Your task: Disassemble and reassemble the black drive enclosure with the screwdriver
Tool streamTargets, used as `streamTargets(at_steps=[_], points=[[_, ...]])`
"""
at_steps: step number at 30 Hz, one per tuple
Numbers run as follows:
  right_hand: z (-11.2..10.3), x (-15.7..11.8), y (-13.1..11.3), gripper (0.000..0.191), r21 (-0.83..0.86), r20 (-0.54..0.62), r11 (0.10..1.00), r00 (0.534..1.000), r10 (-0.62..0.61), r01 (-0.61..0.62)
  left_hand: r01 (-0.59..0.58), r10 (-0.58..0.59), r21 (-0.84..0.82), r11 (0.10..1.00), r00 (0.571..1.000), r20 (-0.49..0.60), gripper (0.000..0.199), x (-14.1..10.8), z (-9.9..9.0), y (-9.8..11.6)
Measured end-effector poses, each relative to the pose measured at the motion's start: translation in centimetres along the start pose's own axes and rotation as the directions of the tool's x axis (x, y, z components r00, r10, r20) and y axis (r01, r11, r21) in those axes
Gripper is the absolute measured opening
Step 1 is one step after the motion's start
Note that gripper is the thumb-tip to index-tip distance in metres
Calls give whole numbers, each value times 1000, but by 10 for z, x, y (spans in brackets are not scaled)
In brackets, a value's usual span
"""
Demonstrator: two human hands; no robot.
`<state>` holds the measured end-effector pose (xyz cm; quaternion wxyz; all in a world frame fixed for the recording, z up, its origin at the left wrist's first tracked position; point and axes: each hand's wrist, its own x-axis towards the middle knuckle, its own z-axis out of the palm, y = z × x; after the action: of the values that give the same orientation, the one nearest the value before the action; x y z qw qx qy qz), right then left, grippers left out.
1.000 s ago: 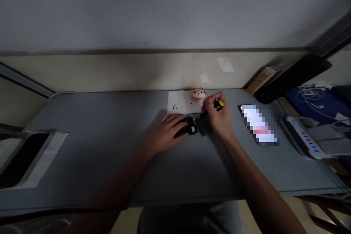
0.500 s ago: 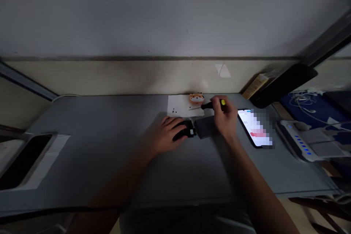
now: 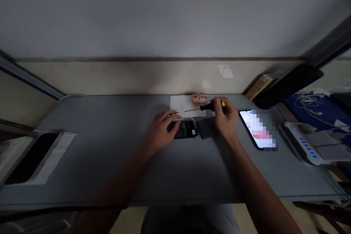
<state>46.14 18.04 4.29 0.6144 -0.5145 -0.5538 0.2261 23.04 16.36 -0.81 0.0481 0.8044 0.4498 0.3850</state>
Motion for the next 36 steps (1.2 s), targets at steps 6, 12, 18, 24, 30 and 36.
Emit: streamTargets(at_steps=[6,12,18,24,30,36], points=[[4,0,-2,58,131,43,982,990,132,-137,17,-17,13,1000,999,-32,19,1,1,-2],[6,-1,0,57,154,42,973,985,169,-174,-49,49,15,999,999,-21,20,4,-1,-3],[7,-1,-1,56,166,56,972,985,161,-168,-99,100,30,995,995,-28,23,5,-3,-4],[8,-2,1,58,139,34,977,987,157,-161,-121,123,32,992,991,-46,27,5,-3,-6],[7,-2,0,55,143,31,979,989,142,-145,-91,95,62,994,994,-51,24,4,-1,-9],[8,-4,-5,56,117,55,986,992,114,-120,-158,165,83,984,983,-85,25,5,-2,-9]])
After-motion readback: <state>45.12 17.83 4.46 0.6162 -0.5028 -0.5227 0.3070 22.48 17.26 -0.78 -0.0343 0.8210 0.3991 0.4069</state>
